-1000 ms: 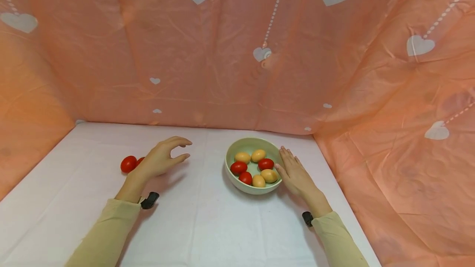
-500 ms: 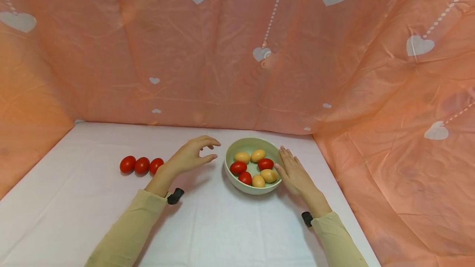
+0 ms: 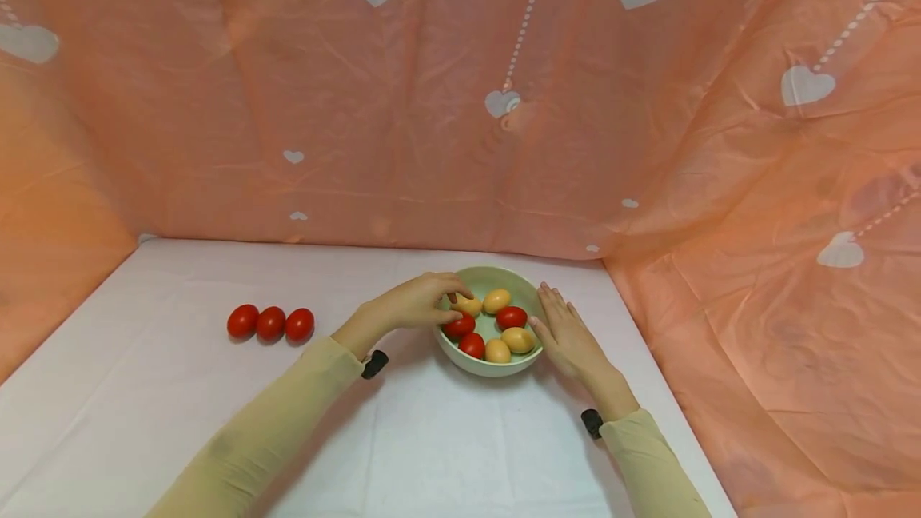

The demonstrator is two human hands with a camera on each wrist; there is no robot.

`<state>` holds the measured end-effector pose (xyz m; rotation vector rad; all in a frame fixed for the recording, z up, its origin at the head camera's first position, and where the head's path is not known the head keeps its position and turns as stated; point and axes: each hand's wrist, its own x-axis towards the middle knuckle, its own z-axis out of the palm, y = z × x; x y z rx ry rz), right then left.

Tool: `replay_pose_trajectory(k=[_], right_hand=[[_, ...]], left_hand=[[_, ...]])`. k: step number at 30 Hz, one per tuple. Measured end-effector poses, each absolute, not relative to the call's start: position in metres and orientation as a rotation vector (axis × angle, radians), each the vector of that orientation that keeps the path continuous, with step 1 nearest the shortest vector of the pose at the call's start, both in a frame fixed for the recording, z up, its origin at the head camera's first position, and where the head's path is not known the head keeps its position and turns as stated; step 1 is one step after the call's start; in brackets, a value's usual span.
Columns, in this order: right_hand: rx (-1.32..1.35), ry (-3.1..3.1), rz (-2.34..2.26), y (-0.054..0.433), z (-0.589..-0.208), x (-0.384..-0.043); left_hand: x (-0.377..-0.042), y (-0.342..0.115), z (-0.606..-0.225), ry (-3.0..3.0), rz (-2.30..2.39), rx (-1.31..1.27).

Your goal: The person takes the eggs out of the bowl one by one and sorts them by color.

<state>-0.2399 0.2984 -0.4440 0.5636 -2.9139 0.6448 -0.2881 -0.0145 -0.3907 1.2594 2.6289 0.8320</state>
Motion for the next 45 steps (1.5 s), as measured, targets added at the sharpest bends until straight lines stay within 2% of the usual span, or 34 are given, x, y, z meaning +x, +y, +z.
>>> replay_pose_trajectory(k=[9,22,37,45], right_hand=[[0.562,-2.9,0.655,0.297,-0.445,-0.239],[0.557,-2.912,0.621,0.298,-0.442,-0.242],[0.557,-2.9,0.652,0.296,-0.445,-0.238],[0.562,-2.9,0.635,0.297,-0.445,-0.238]], left_hand=[[-0.3,0.01,-0.39,2.533,0.569,1.226],[-0.306,0.015,-0.388,2.522,0.378,1.211],[-0.307,0.014,-0.394,2.479,0.527,1.172],[-0.305,0.011,-0.393,2.501,0.675,1.297]])
